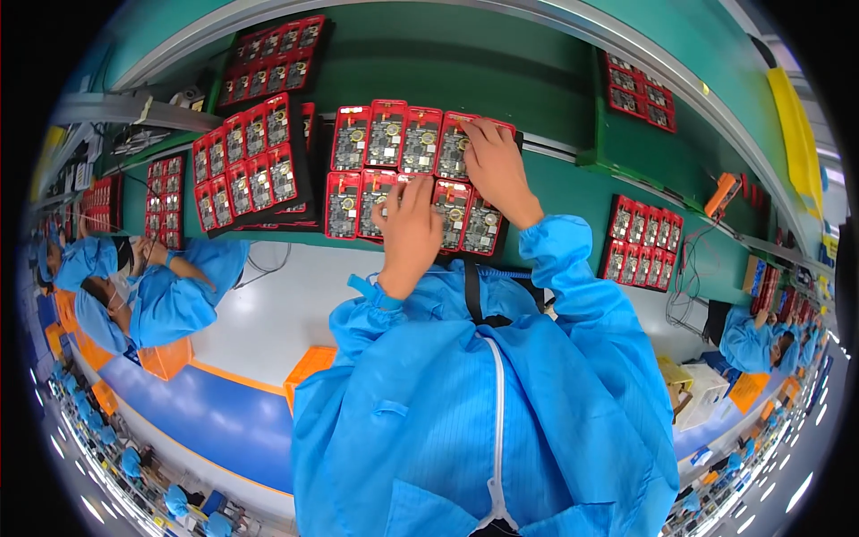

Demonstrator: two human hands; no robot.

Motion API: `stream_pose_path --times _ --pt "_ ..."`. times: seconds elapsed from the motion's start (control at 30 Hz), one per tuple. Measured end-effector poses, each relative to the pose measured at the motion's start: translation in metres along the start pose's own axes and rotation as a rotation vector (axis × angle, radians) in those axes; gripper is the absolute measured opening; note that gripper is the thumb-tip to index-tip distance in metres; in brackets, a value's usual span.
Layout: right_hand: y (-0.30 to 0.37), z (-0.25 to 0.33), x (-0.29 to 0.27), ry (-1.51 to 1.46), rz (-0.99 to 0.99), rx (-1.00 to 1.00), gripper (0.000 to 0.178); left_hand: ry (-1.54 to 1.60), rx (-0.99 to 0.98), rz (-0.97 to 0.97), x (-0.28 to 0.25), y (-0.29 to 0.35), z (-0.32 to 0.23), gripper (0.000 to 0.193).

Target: The person assembles electronic components onto circuit boards by hand, taking components from red trays and placing them onto circuit boards on a conveyor belt.

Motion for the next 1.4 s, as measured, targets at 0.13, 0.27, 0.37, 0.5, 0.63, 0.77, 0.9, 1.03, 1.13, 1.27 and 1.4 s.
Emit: stream_pose_path --times 0.13,0.27,0.37,0.5,0.63,0.77,0.9,1.03,1.13,1.27,1.4 --pt "-0.009 0.006 0.011 0.060 0.046 -0.026 0.038 -0.047 -0.096 -0.003 -0.007 0.005 0.022 0.046" --pt "-0.020 0.020 0.017 0.013 0.025 -0.102 0.040 -0.106 -0.051 0.010 -0.003 0.006 0.023 0.051" --pt "-0.032 0.025 0.029 -0.009 0.023 -0.155 0.043 -0.117 -0.065 0.023 0.002 0.007 0.024 0.054" --pt "-0.037 0.023 0.038 0.018 0.060 -0.140 0.043 -0.088 -0.064 0.018 0.003 0.011 0.027 0.054" --pt "-0.037 0.023 0.040 0.045 0.088 -0.159 0.044 -0.061 -0.033 0.003 0.000 0.009 0.025 0.052" --pt "-0.035 0.024 0.041 0.025 0.128 -0.150 0.048 -0.077 -0.059 0.000 -0.004 0.008 0.024 0.047" --pt "-0.038 0.030 0.038 0.024 0.136 -0.172 0.047 -0.028 -0.034 0.002 -0.008 0.001 0.027 0.040" --pt "-0.037 0.030 0.044 0.031 0.175 -0.200 0.048 -0.076 0.012 0.011 -0.008 -0.016 0.031 0.027" --pt "-0.035 0.030 0.043 0.036 0.168 -0.188 0.048 0.032 0.074 0.001 -0.010 -0.025 0.032 0.020" --pt "-0.033 0.031 0.042 0.012 0.154 -0.183 0.048 0.000 0.159 0.048 -0.011 -0.034 0.033 0.017" --pt "-0.030 0.032 0.041 0.012 0.155 -0.193 0.048 -0.015 0.231 0.112 -0.013 -0.036 0.028 0.019"
Point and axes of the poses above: each hand's wrist, its own y-axis away from the middle knuckle, its own x-axis out of the palm, z = x × y, the point moved 5 cm from there along -y, towards the middle knuckle, and after that the axes turned 14 degrees about -x, right-handed, at the moved point
